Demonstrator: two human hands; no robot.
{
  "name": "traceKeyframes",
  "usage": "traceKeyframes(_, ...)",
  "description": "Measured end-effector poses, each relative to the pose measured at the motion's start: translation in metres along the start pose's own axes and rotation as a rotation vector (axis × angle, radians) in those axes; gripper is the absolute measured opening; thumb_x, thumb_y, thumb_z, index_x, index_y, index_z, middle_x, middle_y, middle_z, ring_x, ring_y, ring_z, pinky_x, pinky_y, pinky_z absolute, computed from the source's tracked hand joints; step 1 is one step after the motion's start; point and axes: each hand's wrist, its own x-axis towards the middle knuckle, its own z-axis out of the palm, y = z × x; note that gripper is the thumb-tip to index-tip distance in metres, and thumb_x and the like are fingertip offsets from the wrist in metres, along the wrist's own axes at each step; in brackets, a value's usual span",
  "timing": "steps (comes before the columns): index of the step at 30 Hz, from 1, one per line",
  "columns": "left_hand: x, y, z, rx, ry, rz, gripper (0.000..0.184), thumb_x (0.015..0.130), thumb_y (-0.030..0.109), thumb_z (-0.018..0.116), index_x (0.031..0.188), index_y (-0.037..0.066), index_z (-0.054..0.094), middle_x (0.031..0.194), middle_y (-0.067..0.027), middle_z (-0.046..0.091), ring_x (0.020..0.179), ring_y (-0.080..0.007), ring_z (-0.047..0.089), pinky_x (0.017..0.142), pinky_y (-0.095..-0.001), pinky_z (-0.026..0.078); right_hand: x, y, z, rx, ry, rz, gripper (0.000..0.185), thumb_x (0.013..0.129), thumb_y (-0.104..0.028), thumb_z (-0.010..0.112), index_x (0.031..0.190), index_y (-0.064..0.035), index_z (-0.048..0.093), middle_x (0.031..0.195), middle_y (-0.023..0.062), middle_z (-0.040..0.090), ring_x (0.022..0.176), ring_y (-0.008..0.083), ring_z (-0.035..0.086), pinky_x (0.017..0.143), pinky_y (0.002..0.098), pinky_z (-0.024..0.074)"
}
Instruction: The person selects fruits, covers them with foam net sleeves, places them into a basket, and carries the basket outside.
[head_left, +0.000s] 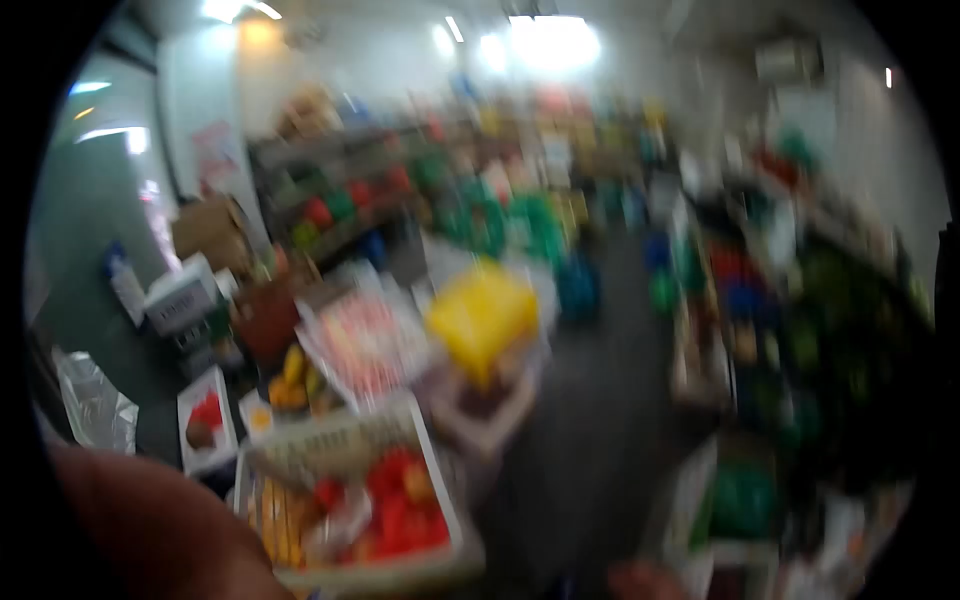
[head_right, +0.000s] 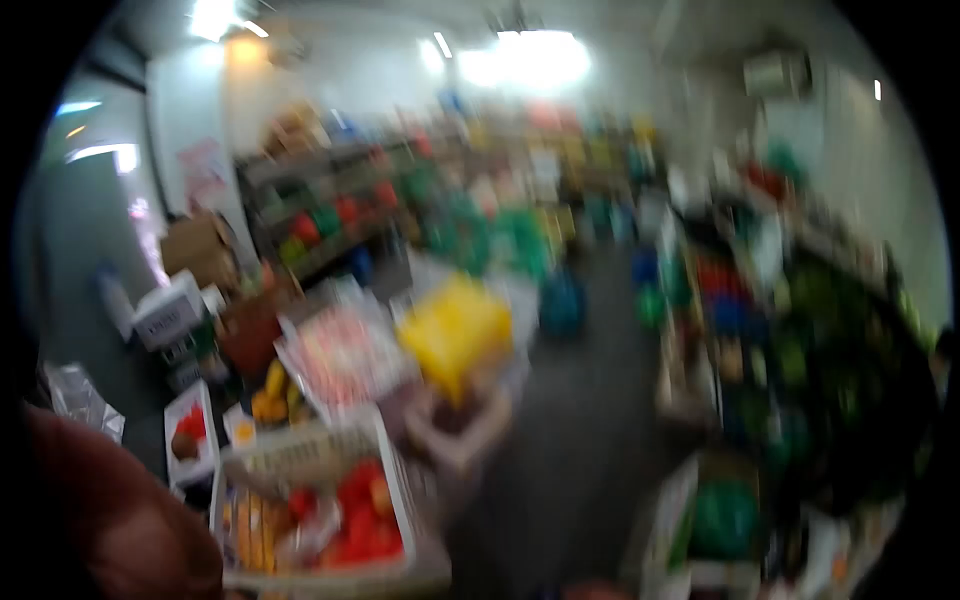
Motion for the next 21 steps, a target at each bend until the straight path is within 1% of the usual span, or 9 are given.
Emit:
traceKeyframes(2, 0.027, 0.004, 0.057, 0.007, 0.014, 0.014, 0.040, 0.092, 0.017, 0.073, 0.128, 0.001, 0.067, 0.108, -0.0175, 0.068, 0.096, -0.0314, 0.067, 0.080, -0.0416, 0.053, 0.065, -0.021, -0.041, 0.015, 0.074, -0.098, 0.019, 0.092, -0.009, 0.076, 0.111, -0.0058, 0.074, 0.102, 0.0123, 0.074, 0.088, 0.0263, 0.073, 0.073, 0.0340, 0.0581)
traceKeyframes(4, 0.066, -0.019, 0.119, -0.004, 0.017, -0.015, 0.040, 0.091, 0.016, 0.075, 0.128, 0.001, 0.067, 0.107, -0.0175, 0.068, 0.095, -0.0311, 0.067, 0.079, -0.0410, 0.054, 0.109, 0.008, -0.081, 0.101, 0.056, -0.011, 0.017, 0.093, -0.012, 0.074, 0.109, -0.0064, 0.074, 0.099, 0.0144, 0.073, 0.091, 0.0327, 0.072, 0.079, 0.0397, 0.0576)
traceKeyframes(7, 0.119, -0.044, 0.195, -0.065, -0.006, -0.109, 0.041, 0.090, 0.014, 0.077, 0.128, 0.001, 0.068, 0.106, -0.0174, 0.068, 0.093, -0.0307, 0.068, 0.076, -0.0400, 0.055, 0.181, 0.073, -0.132, 0.064, 0.096, -0.006, 0.018, 0.095, -0.015, 0.072, 0.111, -0.0082, 0.074, 0.102, 0.0143, 0.074, 0.092, 0.0327, 0.072, 0.079, 0.0392, 0.0578)
traceKeyframes(10, 0.115, -0.010, 0.202, -0.096, -0.050, -0.277, 0.041, 0.089, 0.011, 0.078, 0.128, 0.002, 0.068, 0.105, -0.0173, 0.068, 0.092, -0.0303, 0.069, 0.074, -0.0391, 0.056, 0.123, 0.085, -0.116, 0.023, 0.093, -0.014, 0.019, 0.098, -0.018, 0.071, 0.114, -0.0097, 0.075, 0.103, 0.0115, 0.074, 0.084, 0.0229, 0.073, 0.072, 0.0323, 0.0581)
traceKeyframes(12, 0.092, -0.034, 0.258, -0.250, -0.210, -0.469, 0.041, 0.087, 0.010, 0.081, 0.126, 0.004, 0.069, 0.103, -0.0161, 0.069, 0.090, -0.0304, 0.070, 0.074, -0.0392, 0.057, 0.128, 0.101, -0.124, 0.112, 0.011, 0.136, 0.023, 0.097, -0.026, 0.066, 0.110, -0.0103, 0.076, 0.108, 0.0141, 0.074, 0.096, 0.0332, 0.073, 0.083, 0.0415, 0.0582)
traceKeyframes(14, 0.053, -0.056, 0.312, -0.371, -0.415, -0.624, 0.038, 0.086, 0.010, 0.082, 0.123, 0.006, 0.071, 0.100, -0.0151, 0.071, 0.090, -0.0314, 0.071, 0.077, -0.0397, 0.058, 0.148, 0.138, -0.135, 0.117, -0.035, 0.100, 0.022, 0.097, -0.025, 0.071, 0.113, -0.0102, 0.076, 0.098, 0.0122, 0.074, 0.084, 0.0241, 0.073, 0.074, 0.0345, 0.0585)
traceKeyframes(16, -0.004, -0.076, 0.340, -0.460, -0.688, -0.734, 0.033, 0.090, 0.013, 0.078, 0.122, 0.007, 0.071, 0.100, -0.0151, 0.073, 0.092, -0.0330, 0.072, 0.081, -0.0400, 0.059, 0.169, 0.173, -0.118, 0.116, -0.046, 0.055, 0.027, 0.099, -0.023, 0.067, 0.120, -0.0066, 0.071, 0.109, 0.0165, 0.072, 0.091, 0.0295, 0.071, 0.078, 0.0406, 0.0570)
traceKeyframes(19, -0.104, -0.073, 0.399, -0.635, -0.889, -0.804, 0.029, 0.096, 0.020, 0.071, 0.122, 0.008, 0.073, 0.105, -0.0146, 0.075, 0.095, -0.0319, 0.073, 0.082, -0.0400, 0.059, 0.191, 0.247, -0.099, 0.072, -0.121, 0.083, 0.031, 0.098, -0.026, 0.067, 0.119, -0.0028, 0.071, 0.099, 0.0178, 0.073, 0.085, 0.0324, 0.070, 0.078, 0.0402, 0.0566)
traceKeyframes(21, -0.116, -0.055, 0.446, -0.759, -1.002, -1.173, 0.029, 0.099, 0.025, 0.069, 0.123, 0.010, 0.074, 0.110, -0.0124, 0.075, 0.094, -0.0299, 0.073, 0.083, -0.0391, 0.059, 0.201, 0.305, -0.083, 0.046, -0.198, 0.172, 0.036, 0.096, -0.028, 0.069, 0.121, -0.0024, 0.071, 0.096, 0.0186, 0.074, 0.084, 0.0329, 0.071, 0.078, 0.0403, 0.0568)
